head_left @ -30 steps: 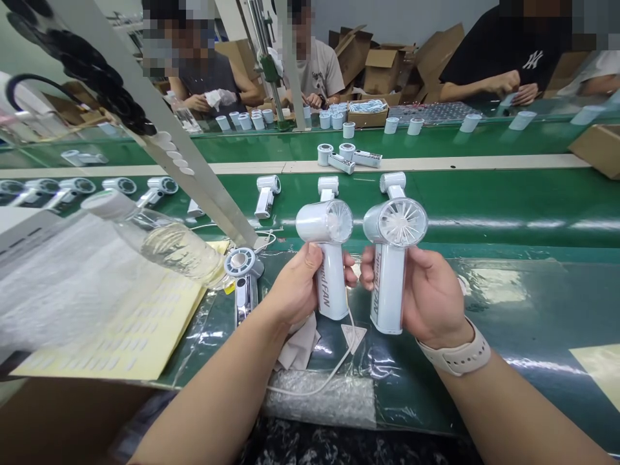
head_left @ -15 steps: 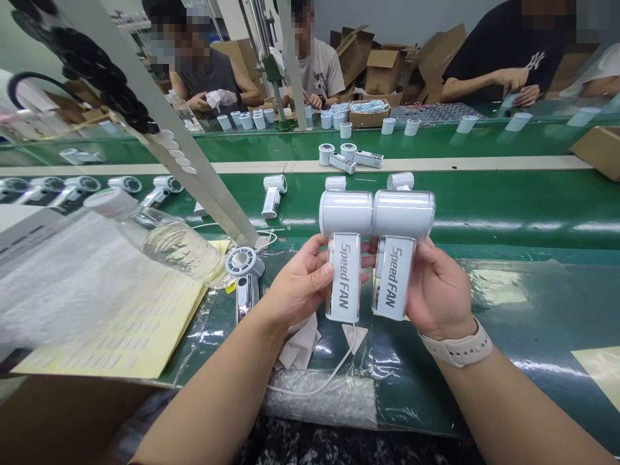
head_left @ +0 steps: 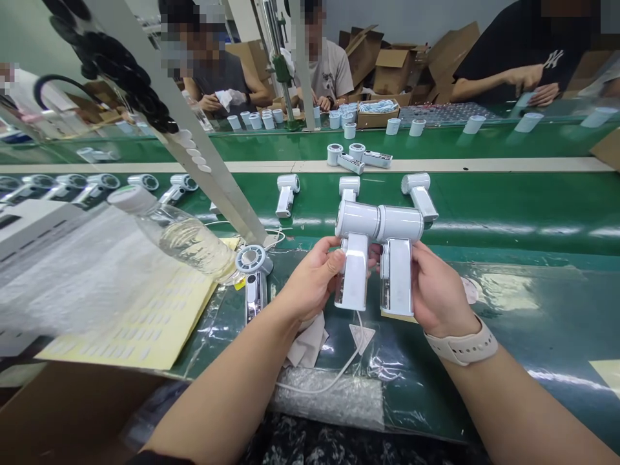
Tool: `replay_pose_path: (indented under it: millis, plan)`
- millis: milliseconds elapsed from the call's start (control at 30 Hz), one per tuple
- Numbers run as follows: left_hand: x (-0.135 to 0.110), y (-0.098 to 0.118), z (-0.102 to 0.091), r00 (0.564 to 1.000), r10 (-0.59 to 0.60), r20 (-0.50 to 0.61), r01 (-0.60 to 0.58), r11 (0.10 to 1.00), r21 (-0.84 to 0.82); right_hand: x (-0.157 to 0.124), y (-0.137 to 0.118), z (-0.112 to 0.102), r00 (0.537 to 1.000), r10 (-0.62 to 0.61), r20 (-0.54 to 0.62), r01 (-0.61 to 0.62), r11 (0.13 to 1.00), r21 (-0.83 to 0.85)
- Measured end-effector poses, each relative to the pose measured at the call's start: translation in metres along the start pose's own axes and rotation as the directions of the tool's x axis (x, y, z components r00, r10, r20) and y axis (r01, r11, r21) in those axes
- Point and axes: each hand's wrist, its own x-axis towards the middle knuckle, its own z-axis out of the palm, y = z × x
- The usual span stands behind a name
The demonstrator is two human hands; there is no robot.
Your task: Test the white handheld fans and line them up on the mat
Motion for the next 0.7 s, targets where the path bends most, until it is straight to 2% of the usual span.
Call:
replay_pose_path:
  millis: [100, 233, 367, 467, 533, 600, 633, 700]
  plan:
    - [0.001, 0.000, -0.001, 0.999, -0.030, -0.035, 0.030, 1.000, 0.006, 0.000, 0.000, 0.002, 0.997, 0.073, -0.011, -0.073, 0.997, 0.022]
    - [0.001, 0.002, -0.004, 0.998, -0.053, -0.032, 0.054, 0.998, 0.033, -0.003, -0.002, 0.003, 0.997, 0.079, 0.005, -0.079, 0.997, -0.022]
    - [0.001, 0.003, -0.008, 1.000, -0.024, 0.003, 0.024, 0.997, 0.078, -0.006, -0.004, 0.002, 0.997, 0.005, 0.072, 0.001, 0.996, -0.089]
    - [0.002, 0.004, -0.011, 0.997, 0.080, -0.014, -0.076, 0.977, 0.198, -0.009, -0.004, -0.001, 0.986, -0.125, 0.113, 0.146, 0.969, -0.199]
    - [0.003, 0.004, -0.015, 0.982, 0.189, 0.007, -0.181, 0.928, 0.326, -0.012, -0.006, -0.004, 0.957, -0.231, 0.175, 0.276, 0.908, -0.316]
    - [0.003, 0.005, -0.018, 0.952, 0.288, 0.102, -0.301, 0.832, 0.467, -0.015, -0.011, -0.007, 0.904, -0.305, 0.299, 0.410, 0.817, -0.405]
    - [0.003, 0.006, -0.019, 0.926, 0.337, 0.171, -0.374, 0.761, 0.530, -0.017, -0.014, -0.007, 0.868, -0.329, 0.373, 0.474, 0.772, -0.424]
    - [0.002, 0.007, -0.020, 0.842, 0.440, 0.312, -0.532, 0.588, 0.609, -0.021, -0.021, -0.008, 0.781, -0.368, 0.505, 0.593, 0.691, -0.414]
